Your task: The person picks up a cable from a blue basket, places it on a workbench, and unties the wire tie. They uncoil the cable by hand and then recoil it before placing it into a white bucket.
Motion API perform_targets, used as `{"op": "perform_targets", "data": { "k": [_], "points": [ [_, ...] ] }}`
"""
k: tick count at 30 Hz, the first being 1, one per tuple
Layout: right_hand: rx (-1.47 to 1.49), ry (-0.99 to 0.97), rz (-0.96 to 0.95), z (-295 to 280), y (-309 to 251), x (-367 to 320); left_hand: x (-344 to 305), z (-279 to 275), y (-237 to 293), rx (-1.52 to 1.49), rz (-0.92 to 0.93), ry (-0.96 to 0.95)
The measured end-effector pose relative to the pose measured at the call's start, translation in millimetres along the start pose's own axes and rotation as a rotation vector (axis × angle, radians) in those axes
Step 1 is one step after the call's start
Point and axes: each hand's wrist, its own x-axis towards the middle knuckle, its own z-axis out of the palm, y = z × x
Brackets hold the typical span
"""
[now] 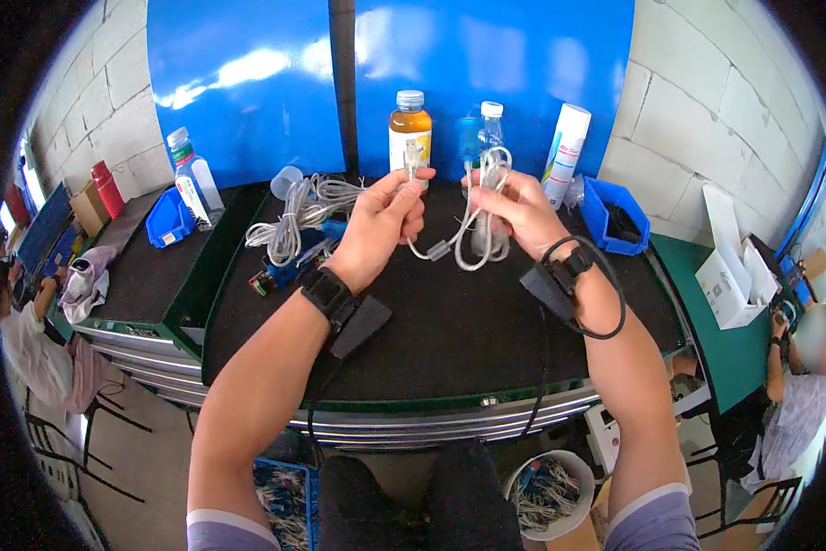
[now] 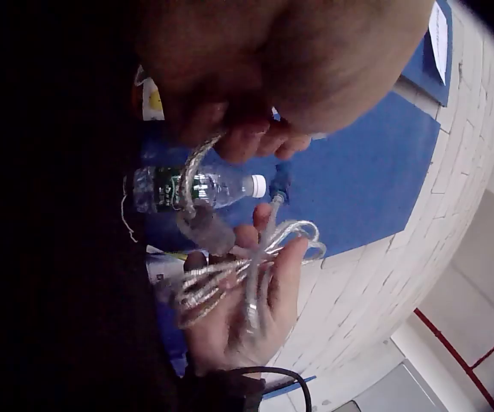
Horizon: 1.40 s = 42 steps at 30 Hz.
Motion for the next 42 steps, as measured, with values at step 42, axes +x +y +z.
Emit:
{"op": "perform_targets", "data": {
  "k": [42],
  "points": [
    [-0.049,-0.25,0.309,12.6,-1.3,-3.9,-2.0,-6.6,-13.1,-0.143,-0.384,-0.132]
  ]
}}
